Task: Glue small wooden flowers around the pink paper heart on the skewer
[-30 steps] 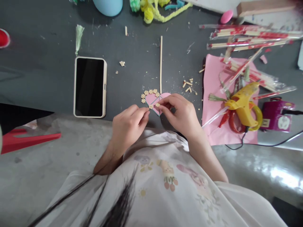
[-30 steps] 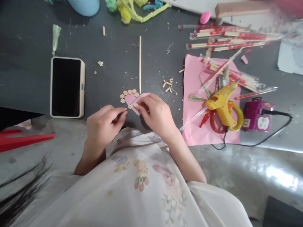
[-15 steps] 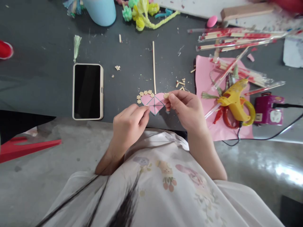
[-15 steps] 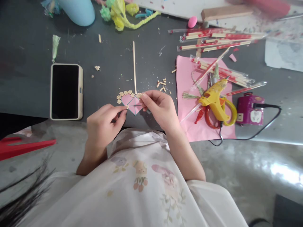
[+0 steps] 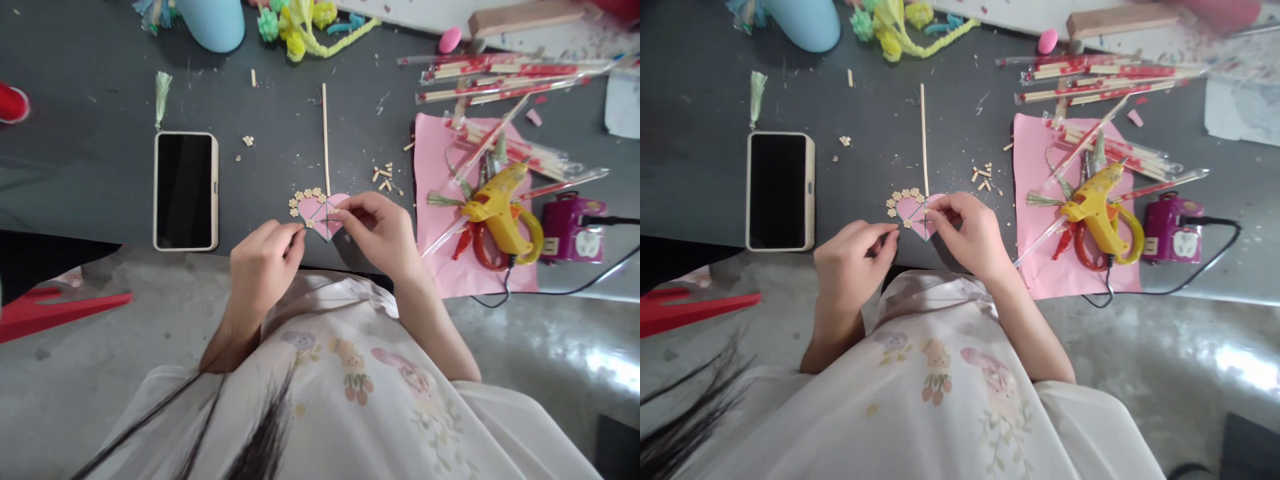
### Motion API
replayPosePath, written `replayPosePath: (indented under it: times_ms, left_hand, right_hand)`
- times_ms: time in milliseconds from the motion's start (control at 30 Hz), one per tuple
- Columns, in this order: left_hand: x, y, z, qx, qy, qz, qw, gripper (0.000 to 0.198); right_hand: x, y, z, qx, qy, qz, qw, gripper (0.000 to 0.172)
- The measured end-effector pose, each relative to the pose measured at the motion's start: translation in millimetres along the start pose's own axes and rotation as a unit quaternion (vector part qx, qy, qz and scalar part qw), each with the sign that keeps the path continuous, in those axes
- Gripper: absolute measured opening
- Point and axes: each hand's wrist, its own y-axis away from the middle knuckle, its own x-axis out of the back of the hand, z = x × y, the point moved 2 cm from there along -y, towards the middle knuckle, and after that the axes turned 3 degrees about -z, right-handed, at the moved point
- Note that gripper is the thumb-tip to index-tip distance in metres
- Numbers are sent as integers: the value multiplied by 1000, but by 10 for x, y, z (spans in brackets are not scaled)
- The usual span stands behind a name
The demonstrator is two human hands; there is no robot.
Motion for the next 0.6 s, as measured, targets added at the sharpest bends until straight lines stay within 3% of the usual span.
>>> replayPosePath:
  times_ms: [133, 300, 600]
  left_hand:
    - [-8, 21, -66, 37, 0, 6, 999, 11]
    - [-50, 21, -121, 67, -16, 2, 998, 15]
    - [-88, -5, -122, 65, -18, -15, 998, 19]
  right_hand:
    - [-84, -9, -64, 87, 132, -35, 987, 10]
    - [-141, -32, -93, 127, 276, -23, 953, 15]
    - [-123, -24, -44, 110, 300, -29, 947, 11]
